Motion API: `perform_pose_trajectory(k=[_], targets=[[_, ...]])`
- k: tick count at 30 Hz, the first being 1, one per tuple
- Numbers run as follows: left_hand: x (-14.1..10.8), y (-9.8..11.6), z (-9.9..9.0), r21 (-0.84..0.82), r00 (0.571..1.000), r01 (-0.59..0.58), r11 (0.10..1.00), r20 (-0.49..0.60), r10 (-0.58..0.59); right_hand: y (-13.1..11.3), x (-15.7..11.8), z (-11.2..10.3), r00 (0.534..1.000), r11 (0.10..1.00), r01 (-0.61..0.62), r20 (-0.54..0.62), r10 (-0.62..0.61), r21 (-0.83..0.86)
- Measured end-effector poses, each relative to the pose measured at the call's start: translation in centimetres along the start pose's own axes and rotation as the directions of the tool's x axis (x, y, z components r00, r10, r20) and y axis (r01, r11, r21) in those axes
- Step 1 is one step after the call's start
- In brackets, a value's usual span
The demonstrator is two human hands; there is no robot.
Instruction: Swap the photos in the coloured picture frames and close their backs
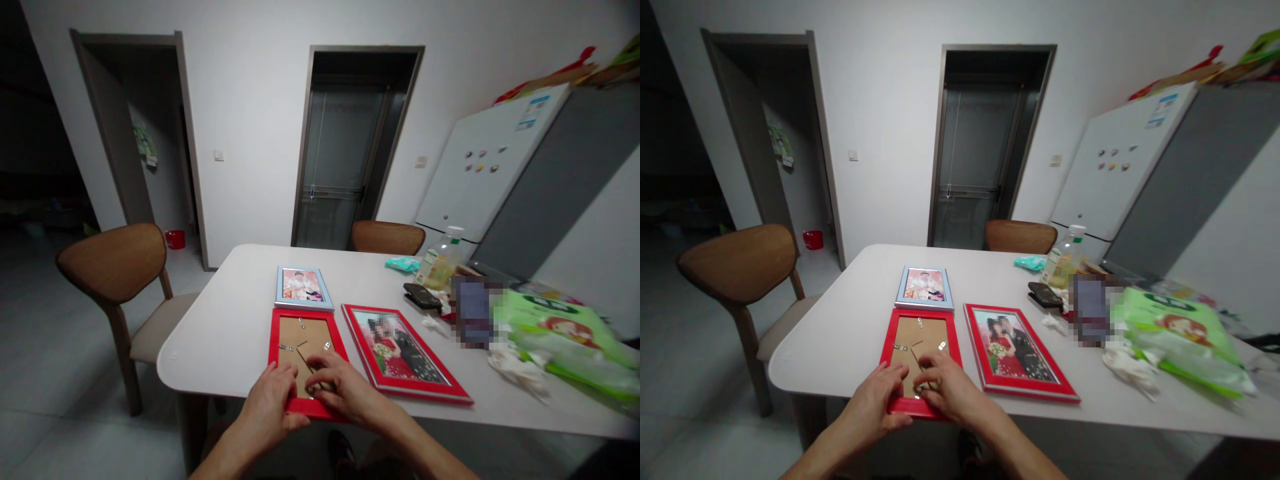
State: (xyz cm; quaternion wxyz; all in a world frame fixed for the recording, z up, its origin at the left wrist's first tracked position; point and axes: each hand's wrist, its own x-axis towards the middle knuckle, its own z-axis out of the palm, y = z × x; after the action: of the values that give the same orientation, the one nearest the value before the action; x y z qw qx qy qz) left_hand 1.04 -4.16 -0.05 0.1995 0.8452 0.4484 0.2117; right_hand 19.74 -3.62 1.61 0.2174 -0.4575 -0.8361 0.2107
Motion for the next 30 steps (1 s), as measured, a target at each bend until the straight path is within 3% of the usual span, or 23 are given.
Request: perform_pose_trajectory(k=[11, 15, 21, 25, 30], targets=[[0.0, 0.3, -0.2, 0.020, 1.000, -0.006, 1.000, 0.012, 0.006, -0.5, 1.6, 0.9, 0.991, 1.000, -0.002, -0.134, -0.002, -0.030], [0.1, 0.3, -0.3, -0.002, 1.000, -0.013, 1.000, -0.011, 0.013, -0.2, 3.9, 1.2, 0.976, 0.996, -0.062, -0.214, 0.048, -0.062], [0.0, 0.3, -0.1, -0.025, 0.999, -0.025, 0.999, -0.023, 0.024, -0.3, 7.8, 3.0, 0.979, 0.968, -0.126, -0.184, 0.085, -0.219], [0.0, 0.2, 0.0, -0.019, 0.999, -0.025, 1.000, -0.029, 0.024, 0.2, 8.4, 3.6, 0.966, 0.946, -0.189, -0.225, 0.130, -0.263], [-0.1, -0.1, 0.3, -0.042, 0.999, -0.018, 0.999, -0.038, 0.017, 1.7, 8.2, 2.4, 0.932, 0.908, -0.294, -0.300, 0.203, -0.299]])
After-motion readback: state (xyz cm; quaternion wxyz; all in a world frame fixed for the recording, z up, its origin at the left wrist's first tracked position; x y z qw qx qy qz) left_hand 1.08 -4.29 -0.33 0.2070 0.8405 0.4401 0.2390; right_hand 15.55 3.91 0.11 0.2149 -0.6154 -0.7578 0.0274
